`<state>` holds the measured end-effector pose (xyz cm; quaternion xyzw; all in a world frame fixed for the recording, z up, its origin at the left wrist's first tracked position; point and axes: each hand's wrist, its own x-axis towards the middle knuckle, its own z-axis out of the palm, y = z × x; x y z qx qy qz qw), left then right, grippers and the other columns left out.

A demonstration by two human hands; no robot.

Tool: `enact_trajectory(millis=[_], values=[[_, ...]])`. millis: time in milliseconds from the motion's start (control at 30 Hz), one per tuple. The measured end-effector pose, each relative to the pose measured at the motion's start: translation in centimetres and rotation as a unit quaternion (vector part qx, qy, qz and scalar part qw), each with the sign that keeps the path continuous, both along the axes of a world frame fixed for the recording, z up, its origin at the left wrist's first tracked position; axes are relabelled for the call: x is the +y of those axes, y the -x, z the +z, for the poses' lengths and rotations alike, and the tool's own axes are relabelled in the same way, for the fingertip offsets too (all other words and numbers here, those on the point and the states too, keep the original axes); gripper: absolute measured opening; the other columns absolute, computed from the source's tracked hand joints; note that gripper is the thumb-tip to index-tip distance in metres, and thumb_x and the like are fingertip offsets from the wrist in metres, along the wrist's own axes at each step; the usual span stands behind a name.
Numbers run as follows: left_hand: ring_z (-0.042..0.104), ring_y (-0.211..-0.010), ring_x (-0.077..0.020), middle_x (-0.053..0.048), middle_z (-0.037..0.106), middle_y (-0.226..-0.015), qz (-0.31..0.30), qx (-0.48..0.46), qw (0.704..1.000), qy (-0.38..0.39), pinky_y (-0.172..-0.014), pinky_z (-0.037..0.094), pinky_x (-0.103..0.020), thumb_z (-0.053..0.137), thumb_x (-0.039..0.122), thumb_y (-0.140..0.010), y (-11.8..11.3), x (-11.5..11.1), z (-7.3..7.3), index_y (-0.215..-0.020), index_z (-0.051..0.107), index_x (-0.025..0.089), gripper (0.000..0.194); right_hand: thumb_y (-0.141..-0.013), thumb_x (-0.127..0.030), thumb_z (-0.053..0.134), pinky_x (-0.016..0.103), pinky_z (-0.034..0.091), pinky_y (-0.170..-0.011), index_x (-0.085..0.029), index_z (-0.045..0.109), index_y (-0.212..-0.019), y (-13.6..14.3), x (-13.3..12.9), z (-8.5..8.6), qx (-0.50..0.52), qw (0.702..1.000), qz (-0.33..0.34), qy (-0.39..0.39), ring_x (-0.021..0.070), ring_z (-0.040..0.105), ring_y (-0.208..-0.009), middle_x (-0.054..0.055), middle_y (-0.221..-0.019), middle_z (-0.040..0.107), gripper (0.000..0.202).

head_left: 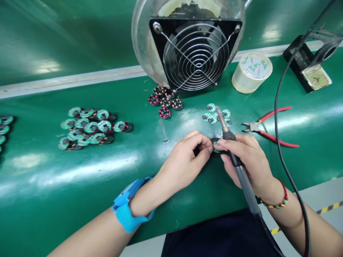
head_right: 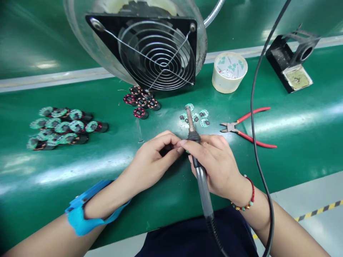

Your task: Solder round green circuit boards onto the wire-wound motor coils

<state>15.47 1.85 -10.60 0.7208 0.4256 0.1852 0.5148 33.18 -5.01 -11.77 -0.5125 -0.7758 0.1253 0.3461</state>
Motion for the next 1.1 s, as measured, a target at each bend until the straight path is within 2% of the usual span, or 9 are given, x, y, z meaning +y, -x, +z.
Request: enact_trajectory(millis=[100,200,333,433,600,667,767,867,1100], values=[[0.051,-0.072,-0.0114,0.002,0.053,-0.076,0.002,0.016,1.000,-0.015,-0.067,0.041,-0.025,0.049,0.008,-0.085,0.0,0.1,0.1,-0.074,0.056,0.018,0.016,-0.088,-0.011,0.056,0.040,0.048,-0.082,-0.022,0.050,-0.128,0.0,0.1,0.4,0.026,0.999,-0.009,0.016,0.0203,0.063,-0.086,0.003,-0.099,0.074,0.042],[0.051,-0.072,-0.0121,0.001,0.054,-0.076,0.001,0.038,0.999,-0.024,-0.068,0.041,-0.026,0.049,0.007,-0.084,-0.1,0.1,0.2,-0.073,0.055,0.017,0.017,-0.087,-0.009,0.057,0.041,0.050,-0.081,-0.024,0.052,-0.129,0.0,0.0,0.8,0.079,0.996,-0.040,-0.001,0.0200,0.066,-0.084,0.002,-0.094,0.075,0.045],[0.051,-0.072,-0.0130,0.001,0.053,-0.075,0.004,0.058,0.997,-0.047,-0.067,0.040,-0.027,0.048,0.007,-0.083,-0.2,-0.1,0.3,-0.073,0.054,0.018,0.016,-0.088,-0.018,0.062,0.039,0.054,-0.071,-0.025,0.057,-0.129,-0.2,-0.4,0.9,0.136,0.985,-0.096,-0.032,0.0208,0.068,-0.075,0.003,-0.089,0.075,0.042],[0.051,-0.072,-0.0134,0.001,0.053,-0.074,0.005,0.067,0.996,-0.058,-0.067,0.040,-0.028,0.047,0.006,-0.083,-0.3,-0.2,0.3,-0.073,0.053,0.018,0.016,-0.089,-0.026,0.060,0.038,0.055,-0.061,-0.024,0.061,-0.125,-0.3,-0.7,0.7,0.180,0.975,-0.114,-0.058,0.0195,0.065,-0.064,0.003,-0.083,0.073,0.036],[0.050,-0.073,-0.0137,0.001,0.052,-0.074,0.004,0.070,0.996,-0.062,-0.068,0.039,-0.028,0.047,0.007,-0.083,-0.4,-0.1,0.3,-0.072,0.052,0.018,0.016,-0.090,-0.033,0.059,0.033,0.046,-0.044,-0.024,0.069,-0.112,-0.4,-0.9,0.6,0.238,0.963,-0.093,-0.079,0.0141,0.053,-0.046,0.000,-0.066,0.065,0.026],[0.050,-0.072,-0.0134,0.001,0.052,-0.073,0.006,0.070,0.996,-0.061,-0.067,0.039,-0.028,0.047,0.007,-0.083,-0.4,-0.1,0.2,-0.072,0.052,0.018,0.016,-0.089,-0.031,0.059,0.033,0.043,-0.041,-0.023,0.069,-0.112,-0.4,-1.0,0.6,0.252,0.962,-0.071,-0.076,0.0140,0.050,-0.044,0.001,-0.066,0.066,0.026],[0.049,-0.071,-0.0133,0.001,0.052,-0.073,0.006,0.072,0.996,-0.058,-0.066,0.039,-0.028,0.047,0.008,-0.083,-0.4,-0.1,0.2,-0.071,0.052,0.018,0.016,-0.091,-0.031,0.057,0.036,0.044,-0.042,-0.027,0.066,-0.118,-0.6,-1.2,0.9,0.244,0.967,-0.050,-0.048,0.0165,0.052,-0.046,0.003,-0.076,0.071,0.029],[0.050,-0.071,-0.0135,0.001,0.052,-0.074,0.004,0.074,0.996,-0.057,-0.066,0.039,-0.029,0.047,0.008,-0.083,-0.4,-0.1,0.2,-0.071,0.051,0.018,0.016,-0.091,-0.031,0.056,0.039,0.046,-0.043,-0.031,0.064,-0.120,-0.7,-1.3,1.2,0.232,0.971,-0.044,-0.028,0.0186,0.054,-0.046,0.003,-0.076,0.072,0.030],[0.051,-0.072,-0.0140,0.001,0.052,-0.074,0.004,0.074,0.995,-0.061,-0.066,0.040,-0.029,0.047,0.009,-0.084,-0.5,-0.1,0.2,-0.073,0.052,0.019,0.016,-0.090,-0.027,0.057,0.038,0.044,-0.042,-0.027,0.067,-0.117,-0.5,-1.2,1.2,0.254,0.965,-0.050,-0.043,0.0177,0.051,-0.046,0.004,-0.072,0.070,0.029]])
